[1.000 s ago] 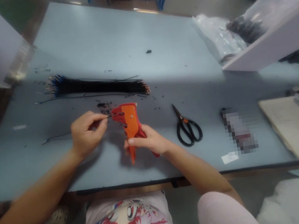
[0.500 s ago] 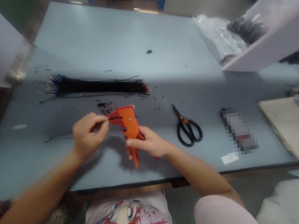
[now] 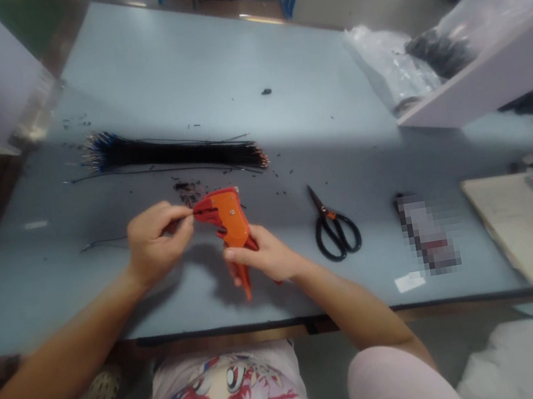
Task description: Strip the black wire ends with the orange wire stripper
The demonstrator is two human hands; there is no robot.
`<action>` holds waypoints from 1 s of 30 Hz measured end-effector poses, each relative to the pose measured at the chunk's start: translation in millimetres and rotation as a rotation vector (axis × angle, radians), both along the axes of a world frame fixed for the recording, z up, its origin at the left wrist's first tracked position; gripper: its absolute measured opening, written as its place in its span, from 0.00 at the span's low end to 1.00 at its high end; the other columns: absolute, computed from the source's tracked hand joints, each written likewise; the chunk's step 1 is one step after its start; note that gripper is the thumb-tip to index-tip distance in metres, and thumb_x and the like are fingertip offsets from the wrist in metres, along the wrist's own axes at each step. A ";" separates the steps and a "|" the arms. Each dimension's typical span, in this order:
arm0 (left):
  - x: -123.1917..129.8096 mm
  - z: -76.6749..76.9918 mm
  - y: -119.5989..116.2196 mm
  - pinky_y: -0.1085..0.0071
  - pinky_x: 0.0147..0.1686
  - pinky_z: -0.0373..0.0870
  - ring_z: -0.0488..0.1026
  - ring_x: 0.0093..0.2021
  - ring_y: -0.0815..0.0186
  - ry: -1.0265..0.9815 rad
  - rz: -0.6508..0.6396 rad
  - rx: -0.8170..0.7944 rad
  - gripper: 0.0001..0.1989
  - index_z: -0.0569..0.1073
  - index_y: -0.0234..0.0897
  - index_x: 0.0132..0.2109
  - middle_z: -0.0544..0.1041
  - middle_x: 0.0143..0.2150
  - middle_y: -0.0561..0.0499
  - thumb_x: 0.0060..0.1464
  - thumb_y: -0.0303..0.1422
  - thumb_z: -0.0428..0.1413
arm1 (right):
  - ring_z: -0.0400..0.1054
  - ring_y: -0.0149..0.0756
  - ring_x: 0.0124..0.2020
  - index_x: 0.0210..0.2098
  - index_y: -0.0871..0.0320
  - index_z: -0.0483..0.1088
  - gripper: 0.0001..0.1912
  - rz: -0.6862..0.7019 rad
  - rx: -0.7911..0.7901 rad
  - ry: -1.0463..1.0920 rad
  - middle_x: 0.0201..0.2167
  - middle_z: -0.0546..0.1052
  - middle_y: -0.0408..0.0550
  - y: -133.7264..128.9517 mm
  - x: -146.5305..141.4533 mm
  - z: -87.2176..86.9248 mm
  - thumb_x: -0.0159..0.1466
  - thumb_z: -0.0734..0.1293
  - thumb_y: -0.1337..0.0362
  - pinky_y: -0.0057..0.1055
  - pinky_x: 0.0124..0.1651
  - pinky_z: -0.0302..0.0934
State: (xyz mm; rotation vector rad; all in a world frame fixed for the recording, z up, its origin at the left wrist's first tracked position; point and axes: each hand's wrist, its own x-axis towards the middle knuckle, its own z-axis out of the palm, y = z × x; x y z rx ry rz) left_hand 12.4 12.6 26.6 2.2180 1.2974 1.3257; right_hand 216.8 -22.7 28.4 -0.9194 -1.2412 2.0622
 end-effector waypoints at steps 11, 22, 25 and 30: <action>1.6 1.8 -5.5 0.75 0.24 0.56 0.59 0.21 0.74 0.003 0.041 0.005 0.04 0.74 0.37 0.31 0.64 0.20 0.57 0.52 0.28 0.55 | 0.69 0.31 0.17 0.29 0.60 0.61 0.14 0.023 0.012 -0.013 0.17 0.72 0.43 0.7 0.3 3.4 0.61 0.67 0.57 0.25 0.18 0.65; 2.3 -5.2 0.5 0.76 0.25 0.57 0.60 0.21 0.74 -0.016 0.039 -0.012 0.03 0.74 0.37 0.31 0.67 0.21 0.57 0.51 0.28 0.55 | 0.64 0.29 0.12 0.26 0.60 0.61 0.16 -0.085 -0.056 -0.045 0.14 0.68 0.39 -0.7 -3.7 -2.5 0.59 0.68 0.56 0.22 0.12 0.59; 0.9 -5.0 2.2 0.75 0.25 0.58 0.60 0.21 0.75 -0.025 0.048 -0.023 0.03 0.74 0.36 0.31 0.69 0.22 0.56 0.51 0.28 0.55 | 0.67 0.31 0.15 0.30 0.61 0.63 0.14 -0.194 -0.146 0.019 0.18 0.71 0.42 2.4 -2.8 -4.8 0.58 0.69 0.57 0.26 0.17 0.64; -5.2 -0.1 3.9 0.75 0.25 0.59 0.60 0.21 0.75 -0.075 0.103 -0.020 0.02 0.74 0.37 0.31 0.69 0.22 0.56 0.51 0.28 0.56 | 0.69 0.32 0.19 0.35 0.59 0.63 0.15 -0.416 -0.234 0.103 0.22 0.72 0.41 15.1 9.4 -1.9 0.57 0.70 0.56 0.33 0.23 0.69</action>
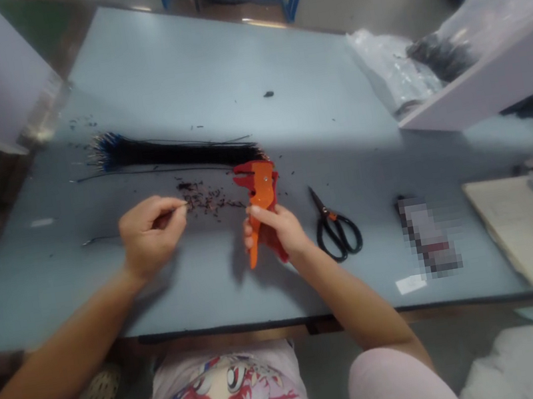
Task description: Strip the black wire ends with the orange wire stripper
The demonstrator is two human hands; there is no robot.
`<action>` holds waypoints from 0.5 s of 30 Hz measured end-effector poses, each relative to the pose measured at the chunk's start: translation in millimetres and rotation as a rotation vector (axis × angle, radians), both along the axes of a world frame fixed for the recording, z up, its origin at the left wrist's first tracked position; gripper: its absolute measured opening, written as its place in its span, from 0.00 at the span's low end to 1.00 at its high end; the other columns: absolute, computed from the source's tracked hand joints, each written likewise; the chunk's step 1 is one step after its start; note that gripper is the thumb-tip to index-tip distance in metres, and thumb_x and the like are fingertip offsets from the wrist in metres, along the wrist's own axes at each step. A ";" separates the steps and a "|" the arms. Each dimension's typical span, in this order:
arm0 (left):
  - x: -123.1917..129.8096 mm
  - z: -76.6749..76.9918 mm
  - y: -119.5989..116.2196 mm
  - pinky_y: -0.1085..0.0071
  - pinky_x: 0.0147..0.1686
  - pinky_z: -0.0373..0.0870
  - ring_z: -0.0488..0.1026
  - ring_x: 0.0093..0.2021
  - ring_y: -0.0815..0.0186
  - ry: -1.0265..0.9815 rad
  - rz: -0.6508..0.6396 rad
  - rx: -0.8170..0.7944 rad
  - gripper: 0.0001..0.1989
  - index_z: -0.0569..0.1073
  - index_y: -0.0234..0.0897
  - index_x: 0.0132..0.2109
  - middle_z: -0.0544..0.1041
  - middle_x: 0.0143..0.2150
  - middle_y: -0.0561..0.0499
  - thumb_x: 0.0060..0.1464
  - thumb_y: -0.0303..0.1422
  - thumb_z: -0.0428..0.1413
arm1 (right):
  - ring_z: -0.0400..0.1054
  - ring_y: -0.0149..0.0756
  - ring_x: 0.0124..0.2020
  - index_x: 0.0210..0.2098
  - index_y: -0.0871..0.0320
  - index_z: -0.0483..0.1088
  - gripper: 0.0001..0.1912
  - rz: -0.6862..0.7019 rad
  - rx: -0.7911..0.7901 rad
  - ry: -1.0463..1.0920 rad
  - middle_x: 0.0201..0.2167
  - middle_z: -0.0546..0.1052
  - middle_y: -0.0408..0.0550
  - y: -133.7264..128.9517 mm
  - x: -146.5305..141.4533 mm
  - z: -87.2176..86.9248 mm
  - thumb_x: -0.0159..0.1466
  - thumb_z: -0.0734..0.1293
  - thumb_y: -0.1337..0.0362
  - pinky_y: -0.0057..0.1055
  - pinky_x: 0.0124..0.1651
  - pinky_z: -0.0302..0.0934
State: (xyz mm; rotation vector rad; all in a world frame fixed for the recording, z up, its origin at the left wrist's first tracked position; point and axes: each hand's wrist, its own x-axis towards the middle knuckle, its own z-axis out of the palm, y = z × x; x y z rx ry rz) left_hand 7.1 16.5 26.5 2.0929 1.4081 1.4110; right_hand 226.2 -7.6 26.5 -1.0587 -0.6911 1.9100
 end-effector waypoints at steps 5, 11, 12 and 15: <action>-0.8 0.0 0.9 0.76 0.24 0.59 0.61 0.21 0.75 -0.003 -0.016 0.005 0.03 0.74 0.37 0.31 0.70 0.22 0.56 0.51 0.29 0.56 | 0.74 0.41 0.30 0.40 0.59 0.63 0.16 0.134 0.086 -0.078 0.31 0.75 0.49 -2.3 0.5 0.9 0.57 0.70 0.60 0.38 0.31 0.71; 6.4 -3.1 -5.0 0.76 0.24 0.58 0.62 0.21 0.74 0.130 -0.248 0.094 0.03 0.74 0.37 0.32 0.67 0.19 0.57 0.51 0.27 0.55 | 0.74 0.39 0.35 0.41 0.58 0.63 0.20 -0.007 0.219 -0.166 0.38 0.74 0.50 -9.1 -10.9 -2.9 0.53 0.73 0.63 0.39 0.38 0.71; 7.7 -3.9 -6.6 0.75 0.24 0.58 0.62 0.21 0.73 0.163 -0.279 0.116 0.03 0.73 0.37 0.32 0.68 0.20 0.56 0.51 0.27 0.55 | 0.74 0.39 0.35 0.41 0.58 0.63 0.21 -0.020 0.232 -0.172 0.38 0.74 0.50 -9.1 -11.6 -3.2 0.53 0.73 0.64 0.38 0.39 0.71; 9.9 -7.0 -10.5 0.75 0.25 0.60 0.66 0.23 0.72 0.255 -0.312 0.177 0.03 0.73 0.38 0.33 0.71 0.22 0.55 0.51 0.27 0.54 | 0.73 0.38 0.36 0.41 0.57 0.62 0.20 -0.020 0.264 -0.186 0.37 0.74 0.48 -8.7 -12.4 -3.5 0.53 0.73 0.63 0.38 0.41 0.70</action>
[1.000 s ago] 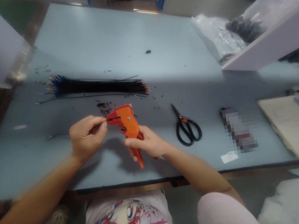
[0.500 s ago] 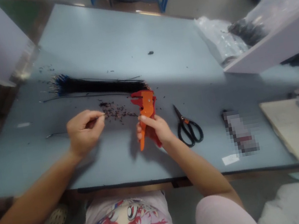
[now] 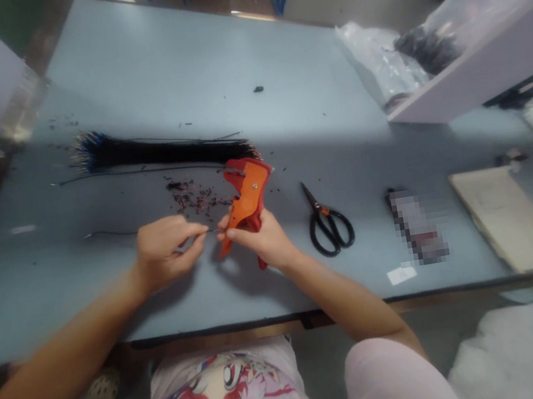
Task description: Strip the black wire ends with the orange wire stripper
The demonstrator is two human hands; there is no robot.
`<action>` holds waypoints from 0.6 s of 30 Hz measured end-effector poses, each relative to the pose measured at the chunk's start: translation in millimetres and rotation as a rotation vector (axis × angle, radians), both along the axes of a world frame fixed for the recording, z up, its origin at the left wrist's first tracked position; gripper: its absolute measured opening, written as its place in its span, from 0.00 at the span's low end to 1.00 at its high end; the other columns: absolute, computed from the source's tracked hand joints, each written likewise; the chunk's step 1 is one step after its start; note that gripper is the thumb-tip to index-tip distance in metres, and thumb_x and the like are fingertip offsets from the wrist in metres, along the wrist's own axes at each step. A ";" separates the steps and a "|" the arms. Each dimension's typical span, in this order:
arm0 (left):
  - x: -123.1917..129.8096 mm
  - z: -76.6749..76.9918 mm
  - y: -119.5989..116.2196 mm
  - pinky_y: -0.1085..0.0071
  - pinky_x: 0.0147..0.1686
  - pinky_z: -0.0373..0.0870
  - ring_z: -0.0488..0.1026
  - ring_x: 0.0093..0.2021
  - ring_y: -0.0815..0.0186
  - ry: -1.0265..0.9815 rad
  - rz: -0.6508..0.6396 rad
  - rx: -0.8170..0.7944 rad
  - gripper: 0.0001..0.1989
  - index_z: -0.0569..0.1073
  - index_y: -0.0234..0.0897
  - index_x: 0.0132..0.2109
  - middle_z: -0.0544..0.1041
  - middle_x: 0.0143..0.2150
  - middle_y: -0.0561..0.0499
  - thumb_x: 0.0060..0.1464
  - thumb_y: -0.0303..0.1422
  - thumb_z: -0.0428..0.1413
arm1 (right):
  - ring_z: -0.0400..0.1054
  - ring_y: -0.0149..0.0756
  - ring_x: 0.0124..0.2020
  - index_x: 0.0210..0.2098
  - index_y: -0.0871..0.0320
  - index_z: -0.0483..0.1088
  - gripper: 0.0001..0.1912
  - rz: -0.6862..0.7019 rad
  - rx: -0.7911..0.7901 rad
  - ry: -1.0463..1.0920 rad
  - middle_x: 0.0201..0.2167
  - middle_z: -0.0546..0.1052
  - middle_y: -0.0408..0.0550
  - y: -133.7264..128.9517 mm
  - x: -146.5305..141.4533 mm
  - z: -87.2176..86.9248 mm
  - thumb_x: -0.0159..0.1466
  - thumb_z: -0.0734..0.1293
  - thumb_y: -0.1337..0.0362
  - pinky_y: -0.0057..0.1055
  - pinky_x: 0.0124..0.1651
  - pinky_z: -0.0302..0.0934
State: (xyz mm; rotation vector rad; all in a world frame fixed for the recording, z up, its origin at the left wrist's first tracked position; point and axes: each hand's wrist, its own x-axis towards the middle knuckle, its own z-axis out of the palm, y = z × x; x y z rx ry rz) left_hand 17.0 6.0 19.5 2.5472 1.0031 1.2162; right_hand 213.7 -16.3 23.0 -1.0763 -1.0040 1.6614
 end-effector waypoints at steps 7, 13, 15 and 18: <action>1.3 -3.0 -4.0 0.73 0.24 0.58 0.68 0.25 0.71 0.133 -0.029 0.077 0.05 0.73 0.38 0.32 0.72 0.23 0.54 0.53 0.29 0.53 | 0.72 0.37 0.34 0.38 0.57 0.62 0.19 0.039 0.020 -0.011 0.34 0.72 0.46 -2.0 -3.4 1.4 0.53 0.73 0.61 0.38 0.40 0.70; 1.2 1.6 -5.7 0.72 0.23 0.57 0.66 0.24 0.71 0.210 -0.047 0.112 0.05 0.73 0.38 0.31 0.71 0.22 0.55 0.53 0.29 0.53 | 0.68 0.34 0.27 0.32 0.56 0.60 0.14 0.014 0.026 -0.130 0.27 0.70 0.44 -3.8 -6.9 5.0 0.54 0.71 0.63 0.34 0.29 0.69; -5.0 7.6 -2.0 0.72 0.23 0.57 0.65 0.23 0.71 0.161 0.015 0.122 0.04 0.73 0.38 0.30 0.70 0.21 0.55 0.52 0.28 0.54 | 0.67 0.33 0.25 0.31 0.56 0.60 0.13 -0.045 0.029 -0.170 0.25 0.69 0.43 -0.7 -3.5 5.0 0.54 0.70 0.65 0.33 0.27 0.68; -17.3 18.6 6.4 0.74 0.23 0.57 0.61 0.21 0.73 -0.050 0.209 0.033 0.02 0.74 0.38 0.32 0.66 0.20 0.57 0.50 0.27 0.56 | 0.68 0.34 0.26 0.33 0.56 0.61 0.12 -0.110 0.035 -0.201 0.26 0.70 0.43 5.9 4.1 3.6 0.55 0.70 0.66 0.34 0.28 0.68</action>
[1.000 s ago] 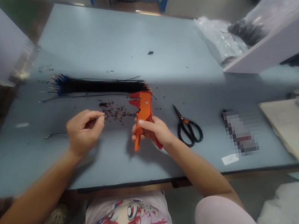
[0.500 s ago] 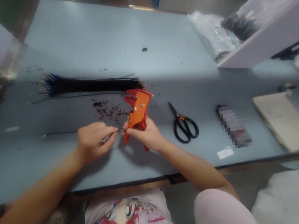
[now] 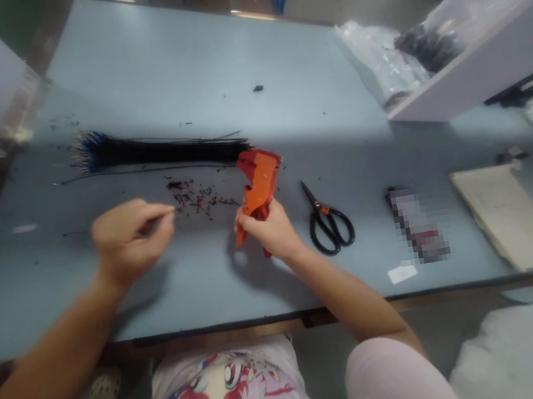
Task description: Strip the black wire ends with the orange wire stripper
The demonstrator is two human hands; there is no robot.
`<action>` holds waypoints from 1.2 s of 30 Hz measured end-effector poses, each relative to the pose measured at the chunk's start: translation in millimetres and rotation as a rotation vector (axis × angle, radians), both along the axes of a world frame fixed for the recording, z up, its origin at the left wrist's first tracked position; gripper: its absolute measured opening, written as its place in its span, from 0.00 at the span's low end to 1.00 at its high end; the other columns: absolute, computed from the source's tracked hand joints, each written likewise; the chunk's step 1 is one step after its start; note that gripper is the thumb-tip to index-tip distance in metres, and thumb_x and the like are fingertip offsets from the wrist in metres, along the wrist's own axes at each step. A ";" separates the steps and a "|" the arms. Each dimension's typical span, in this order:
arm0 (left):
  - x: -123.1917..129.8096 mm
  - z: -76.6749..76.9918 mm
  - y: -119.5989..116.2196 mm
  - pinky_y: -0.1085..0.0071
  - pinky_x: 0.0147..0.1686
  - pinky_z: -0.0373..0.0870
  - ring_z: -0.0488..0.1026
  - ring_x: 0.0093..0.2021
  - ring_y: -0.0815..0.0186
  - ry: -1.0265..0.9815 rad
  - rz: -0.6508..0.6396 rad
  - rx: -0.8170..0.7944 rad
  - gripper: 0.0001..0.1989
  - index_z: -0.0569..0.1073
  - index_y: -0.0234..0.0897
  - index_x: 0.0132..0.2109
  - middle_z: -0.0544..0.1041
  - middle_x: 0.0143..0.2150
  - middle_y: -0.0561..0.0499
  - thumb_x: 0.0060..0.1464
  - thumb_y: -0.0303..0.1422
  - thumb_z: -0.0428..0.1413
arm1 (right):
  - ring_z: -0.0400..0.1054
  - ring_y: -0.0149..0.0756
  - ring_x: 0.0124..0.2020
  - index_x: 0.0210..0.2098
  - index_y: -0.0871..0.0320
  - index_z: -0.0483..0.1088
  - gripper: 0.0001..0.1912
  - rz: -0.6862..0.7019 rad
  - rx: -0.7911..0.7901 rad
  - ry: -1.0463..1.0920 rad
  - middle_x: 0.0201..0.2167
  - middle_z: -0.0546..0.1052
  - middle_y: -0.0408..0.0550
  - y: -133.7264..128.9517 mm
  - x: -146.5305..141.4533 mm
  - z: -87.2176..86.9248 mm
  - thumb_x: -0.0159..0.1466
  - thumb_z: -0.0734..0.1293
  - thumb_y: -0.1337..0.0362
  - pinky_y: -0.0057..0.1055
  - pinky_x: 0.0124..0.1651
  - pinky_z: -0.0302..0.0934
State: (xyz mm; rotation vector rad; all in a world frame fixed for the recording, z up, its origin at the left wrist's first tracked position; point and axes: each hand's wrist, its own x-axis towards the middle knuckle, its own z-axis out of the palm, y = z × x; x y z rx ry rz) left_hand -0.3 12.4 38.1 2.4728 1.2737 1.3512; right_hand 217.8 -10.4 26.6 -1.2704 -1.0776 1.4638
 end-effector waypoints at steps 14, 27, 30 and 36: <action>3.1 -11.0 3.3 0.75 0.25 0.60 0.64 0.22 0.73 -0.077 0.096 -0.053 0.04 0.76 0.37 0.34 0.69 0.21 0.56 0.51 0.29 0.56 | 0.74 0.39 0.34 0.42 0.61 0.64 0.17 0.117 -0.060 0.022 0.43 0.74 0.56 -2.8 -1.2 -1.6 0.54 0.69 0.67 0.38 0.35 0.70; 4.2 -9.2 3.3 0.75 0.25 0.59 0.64 0.22 0.73 -0.062 0.083 -0.078 0.05 0.76 0.36 0.34 0.69 0.21 0.55 0.51 0.29 0.56 | 0.73 0.41 0.37 0.53 0.64 0.63 0.27 0.245 -0.090 0.045 0.33 0.78 0.53 -3.9 5.1 -0.3 0.56 0.70 0.66 0.38 0.41 0.68; 4.7 -9.2 3.2 0.75 0.25 0.59 0.63 0.22 0.73 -0.056 0.081 -0.074 0.05 0.76 0.36 0.33 0.69 0.21 0.55 0.51 0.29 0.55 | 0.73 0.41 0.37 0.54 0.63 0.62 0.30 0.263 -0.100 0.077 0.33 0.78 0.52 -4.3 5.4 -0.4 0.54 0.72 0.66 0.38 0.40 0.68; 5.6 -9.8 3.2 0.75 0.25 0.59 0.63 0.22 0.73 -0.045 0.079 -0.072 0.05 0.76 0.36 0.34 0.69 0.21 0.55 0.52 0.29 0.55 | 0.73 0.39 0.36 0.54 0.63 0.63 0.32 0.256 -0.134 0.069 0.32 0.78 0.50 -4.5 4.8 0.3 0.53 0.73 0.66 0.36 0.40 0.68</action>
